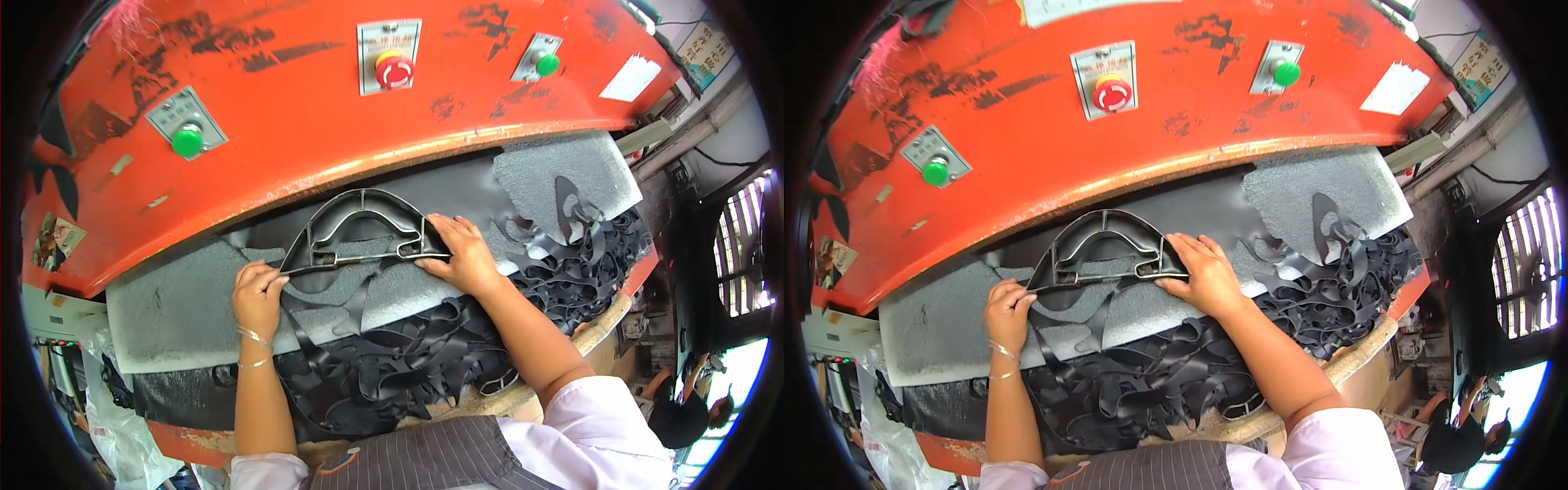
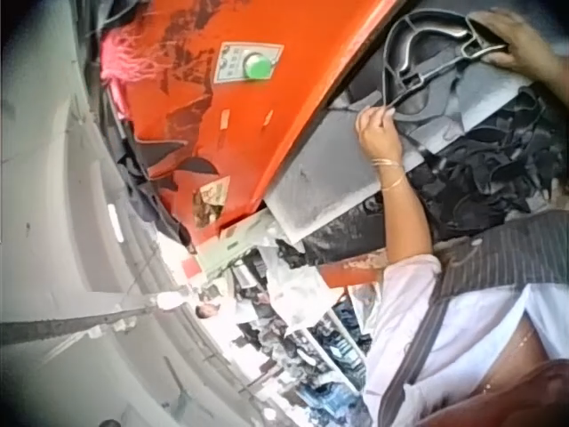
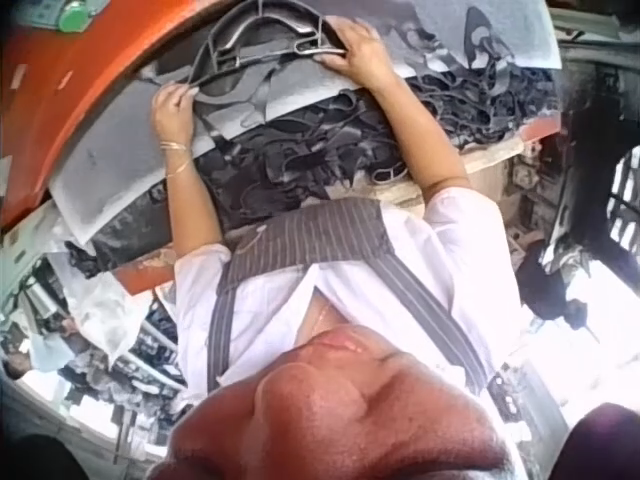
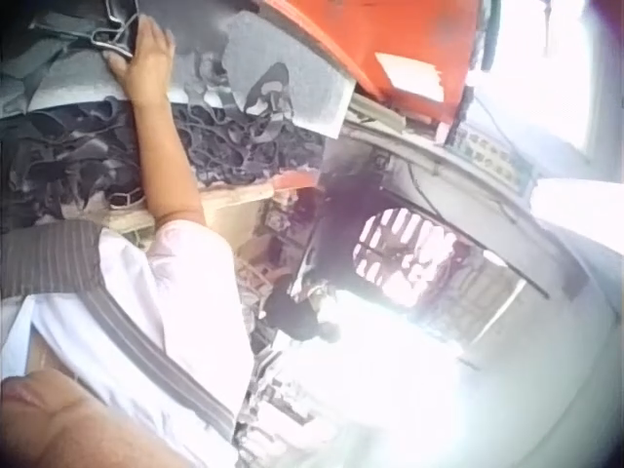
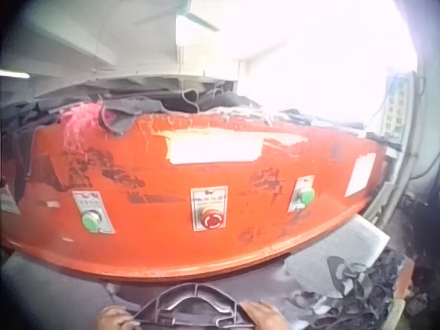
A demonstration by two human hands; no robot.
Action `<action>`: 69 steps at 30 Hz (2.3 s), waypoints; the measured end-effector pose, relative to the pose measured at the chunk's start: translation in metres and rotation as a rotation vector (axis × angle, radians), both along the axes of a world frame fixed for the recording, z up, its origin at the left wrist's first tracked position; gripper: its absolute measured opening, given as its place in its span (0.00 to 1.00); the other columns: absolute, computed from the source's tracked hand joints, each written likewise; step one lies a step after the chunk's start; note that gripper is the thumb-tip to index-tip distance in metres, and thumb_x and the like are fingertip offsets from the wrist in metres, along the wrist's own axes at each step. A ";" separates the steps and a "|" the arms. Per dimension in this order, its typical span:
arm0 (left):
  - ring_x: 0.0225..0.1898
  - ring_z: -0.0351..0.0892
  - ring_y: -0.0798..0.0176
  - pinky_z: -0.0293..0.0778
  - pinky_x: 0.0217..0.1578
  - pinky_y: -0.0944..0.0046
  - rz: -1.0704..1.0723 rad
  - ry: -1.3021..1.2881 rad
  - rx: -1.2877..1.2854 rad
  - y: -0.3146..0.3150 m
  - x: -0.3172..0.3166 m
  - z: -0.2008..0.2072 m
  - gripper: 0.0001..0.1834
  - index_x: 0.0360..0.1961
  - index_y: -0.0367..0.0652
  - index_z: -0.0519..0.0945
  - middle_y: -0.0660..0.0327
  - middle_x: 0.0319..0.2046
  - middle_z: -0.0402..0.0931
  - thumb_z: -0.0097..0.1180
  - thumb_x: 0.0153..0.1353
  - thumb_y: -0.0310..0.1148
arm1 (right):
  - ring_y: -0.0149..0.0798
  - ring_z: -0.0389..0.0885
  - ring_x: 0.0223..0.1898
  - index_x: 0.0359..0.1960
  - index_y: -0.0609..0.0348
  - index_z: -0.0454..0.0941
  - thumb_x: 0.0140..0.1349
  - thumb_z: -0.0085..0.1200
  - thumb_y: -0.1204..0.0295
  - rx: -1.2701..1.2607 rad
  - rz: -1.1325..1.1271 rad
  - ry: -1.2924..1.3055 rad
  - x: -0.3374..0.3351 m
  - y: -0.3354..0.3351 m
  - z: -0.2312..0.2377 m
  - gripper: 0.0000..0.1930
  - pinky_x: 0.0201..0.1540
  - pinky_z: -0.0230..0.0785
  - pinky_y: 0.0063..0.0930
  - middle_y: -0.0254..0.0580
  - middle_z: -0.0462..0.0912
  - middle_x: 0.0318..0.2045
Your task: Cutting leather shapes using a hydraulic press and metal dies for shoe manufacturing.
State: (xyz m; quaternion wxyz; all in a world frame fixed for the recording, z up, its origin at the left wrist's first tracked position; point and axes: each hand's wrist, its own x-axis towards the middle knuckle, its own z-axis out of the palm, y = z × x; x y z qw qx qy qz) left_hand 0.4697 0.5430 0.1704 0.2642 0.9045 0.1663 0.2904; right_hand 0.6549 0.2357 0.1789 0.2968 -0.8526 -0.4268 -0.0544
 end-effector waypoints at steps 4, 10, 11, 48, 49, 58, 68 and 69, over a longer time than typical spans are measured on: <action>0.45 0.78 0.49 0.72 0.50 0.55 0.093 -0.059 -0.065 -0.021 -0.017 0.027 0.12 0.34 0.37 0.84 0.55 0.31 0.80 0.68 0.47 0.29 | 0.53 0.63 0.67 0.68 0.60 0.58 0.45 0.72 0.59 0.219 -0.119 0.178 -0.007 -0.023 0.030 0.49 0.68 0.54 0.46 0.56 0.65 0.65; 0.40 0.78 0.54 0.72 0.40 0.61 0.012 -0.242 -0.112 -0.072 -0.040 0.128 0.09 0.36 0.36 0.83 0.54 0.32 0.79 0.61 0.59 0.32 | 0.45 0.57 0.69 0.70 0.64 0.52 0.72 0.42 0.53 1.284 -0.429 0.384 0.032 -0.060 0.137 0.33 0.70 0.46 0.40 0.52 0.58 0.68; 0.37 0.76 0.56 0.70 0.39 0.62 -0.010 -0.396 0.044 -0.089 -0.042 0.148 0.08 0.34 0.36 0.82 0.56 0.30 0.78 0.58 0.61 0.31 | 0.45 0.54 0.70 0.70 0.65 0.50 0.72 0.42 0.53 1.342 -0.449 0.248 0.034 -0.061 0.152 0.34 0.71 0.45 0.41 0.53 0.54 0.69; 0.25 0.78 0.51 0.73 0.29 0.56 -0.314 0.543 -0.231 -0.173 -0.243 0.085 0.18 0.21 0.42 0.84 0.54 0.18 0.76 0.62 0.55 0.46 | 0.47 0.81 0.42 0.44 0.57 0.78 0.48 0.66 0.57 -0.407 0.597 0.168 -0.288 -0.095 0.067 0.24 0.42 0.74 0.39 0.43 0.82 0.38; 0.21 0.75 0.51 0.71 0.26 0.56 -0.294 0.375 -0.239 -0.157 -0.225 0.092 0.19 0.19 0.39 0.82 0.53 0.15 0.73 0.62 0.57 0.44 | 0.49 0.82 0.44 0.48 0.58 0.78 0.53 0.63 0.53 -0.507 0.615 0.396 -0.270 -0.083 0.090 0.27 0.45 0.75 0.41 0.46 0.83 0.43; 0.45 0.75 0.46 0.71 0.49 0.54 0.005 -0.011 0.095 0.014 -0.008 0.037 0.15 0.42 0.40 0.81 0.49 0.42 0.78 0.61 0.57 0.37 | 0.56 0.69 0.57 0.66 0.43 0.61 0.48 0.65 0.44 -0.243 -0.143 -0.175 -0.075 0.029 0.070 0.44 0.54 0.64 0.46 0.57 0.67 0.58; 0.52 0.71 0.49 0.69 0.51 0.51 0.179 0.534 0.126 0.054 0.065 0.036 0.27 0.44 0.47 0.78 0.55 0.48 0.74 0.69 0.47 0.51 | 0.57 0.65 0.59 0.66 0.38 0.63 0.38 0.69 0.42 -0.267 -0.038 -0.038 -0.011 0.054 0.042 0.49 0.60 0.62 0.46 0.60 0.66 0.58; 0.51 0.71 0.49 0.68 0.51 0.51 0.213 0.416 0.175 0.049 0.065 0.034 0.27 0.43 0.46 0.78 0.56 0.46 0.75 0.69 0.47 0.51 | 0.59 0.64 0.60 0.66 0.38 0.63 0.37 0.70 0.44 -0.190 -0.010 0.006 -0.009 0.051 0.041 0.50 0.61 0.61 0.46 0.61 0.66 0.58</action>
